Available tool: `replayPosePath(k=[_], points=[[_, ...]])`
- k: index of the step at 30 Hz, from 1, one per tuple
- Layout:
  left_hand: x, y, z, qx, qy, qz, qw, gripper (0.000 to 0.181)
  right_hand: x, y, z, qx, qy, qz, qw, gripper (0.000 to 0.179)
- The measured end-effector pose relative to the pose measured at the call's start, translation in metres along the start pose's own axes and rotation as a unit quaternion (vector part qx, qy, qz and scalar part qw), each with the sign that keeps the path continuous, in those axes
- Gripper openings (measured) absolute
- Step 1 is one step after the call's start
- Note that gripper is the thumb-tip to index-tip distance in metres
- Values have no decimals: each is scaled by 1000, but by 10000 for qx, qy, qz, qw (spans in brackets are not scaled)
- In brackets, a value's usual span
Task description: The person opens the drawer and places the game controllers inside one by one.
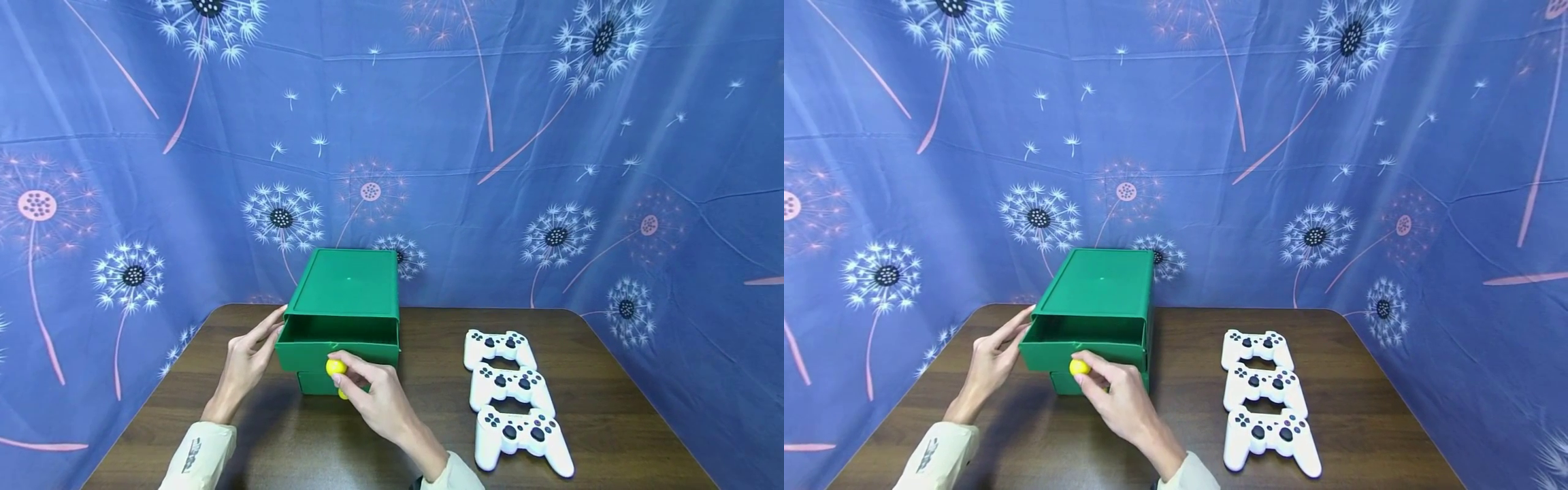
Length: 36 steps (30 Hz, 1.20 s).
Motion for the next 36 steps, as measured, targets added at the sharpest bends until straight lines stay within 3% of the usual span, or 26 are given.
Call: replayPosePath(k=[11,25,36], points=[[0,1,1,-24,15,48,10000,54,2,-7,5,-278,4,218,9994,28],[-1,9,-1,130,297,-72,9994,54,5,-13,11,-326,-63,139,9994,28],[-1,3,2,175,337,-230,9990,57,7,-21,15,-480,-83,224,9986,28]])
Point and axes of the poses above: each hand's wrist, its own z-axis away from the middle knuckle, its own x-axis out of the palm, y = z × x, the point moved 8 cm from there along -z, towards the middle knuckle, and after that the axes turned 12 degrees about -y, right-handed, at the moved point
